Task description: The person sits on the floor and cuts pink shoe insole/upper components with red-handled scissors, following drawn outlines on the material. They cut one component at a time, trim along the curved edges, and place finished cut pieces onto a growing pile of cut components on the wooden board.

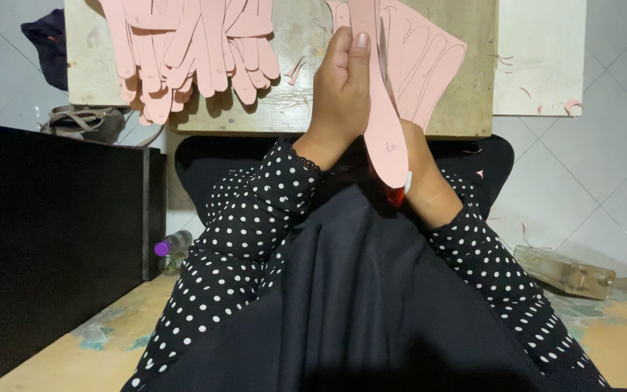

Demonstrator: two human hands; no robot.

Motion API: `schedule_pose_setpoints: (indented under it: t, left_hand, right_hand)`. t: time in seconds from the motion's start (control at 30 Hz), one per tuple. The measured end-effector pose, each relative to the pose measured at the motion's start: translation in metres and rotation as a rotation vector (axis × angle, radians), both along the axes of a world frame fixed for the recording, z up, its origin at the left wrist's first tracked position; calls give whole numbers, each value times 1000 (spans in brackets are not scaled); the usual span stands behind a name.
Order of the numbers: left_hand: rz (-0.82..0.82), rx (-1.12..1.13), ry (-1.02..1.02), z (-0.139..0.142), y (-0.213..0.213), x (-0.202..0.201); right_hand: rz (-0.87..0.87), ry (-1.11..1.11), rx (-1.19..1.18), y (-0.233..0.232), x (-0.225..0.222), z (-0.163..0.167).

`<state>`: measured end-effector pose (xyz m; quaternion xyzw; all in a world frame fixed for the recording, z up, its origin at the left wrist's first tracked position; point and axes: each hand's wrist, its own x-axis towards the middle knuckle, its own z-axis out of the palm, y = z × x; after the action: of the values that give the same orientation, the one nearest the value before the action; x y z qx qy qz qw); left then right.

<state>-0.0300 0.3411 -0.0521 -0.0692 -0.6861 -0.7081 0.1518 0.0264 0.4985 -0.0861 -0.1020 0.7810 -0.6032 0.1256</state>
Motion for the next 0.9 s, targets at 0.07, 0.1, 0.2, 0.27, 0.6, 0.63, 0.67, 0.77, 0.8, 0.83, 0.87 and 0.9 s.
schedule_pose_setpoints:
  t: [0.07, 0.1, 0.2, 0.27, 0.6, 0.63, 0.67, 0.77, 0.8, 0.83, 0.87, 0.9]
  left_hand:
    - [8, 1, -10, -2, 1, -1]
    - [13, 1, -17, -2, 1, -2]
    - [15, 7, 7, -3, 2, -3]
    - [-4, 18, -3, -2, 2, -1]
    - [7, 10, -43, 1, 10, 7]
    - [8, 6, -53, 0, 10, 7]
    - [6, 3, -61, -1, 10, 7]
    - [8, -1, -63, -6, 11, 6]
    - [11, -2, -59, -7, 10, 5]
    - [-8, 29, -43, -7, 9, 3]
    - [-27, 60, -28, -8, 5, 0]
    - [-44, 90, -13, -8, 2, -3]
  right_hand:
    - [-39, -46, -76, -1, 1, -4]
    - [-89, -150, -171, -4, 1, -7]
    - [-215, -377, -431, -9, 0, -10]
    - [-161, -332, -401, -10, -2, -8]
    - [-68, -213, -227, -5, -2, 5]
    - [-98, -239, -219, -6, -1, 4]
    - [-140, -290, -277, -7, -1, 3]
    - [-209, -382, -364, -11, 0, 2]
    - [-193, -369, -334, -11, 0, 3]
    - [-179, -356, -303, -11, 0, 4]
    - [-199, -398, -316, -11, -1, 6]
    - [-218, -441, -329, -11, -2, 8]
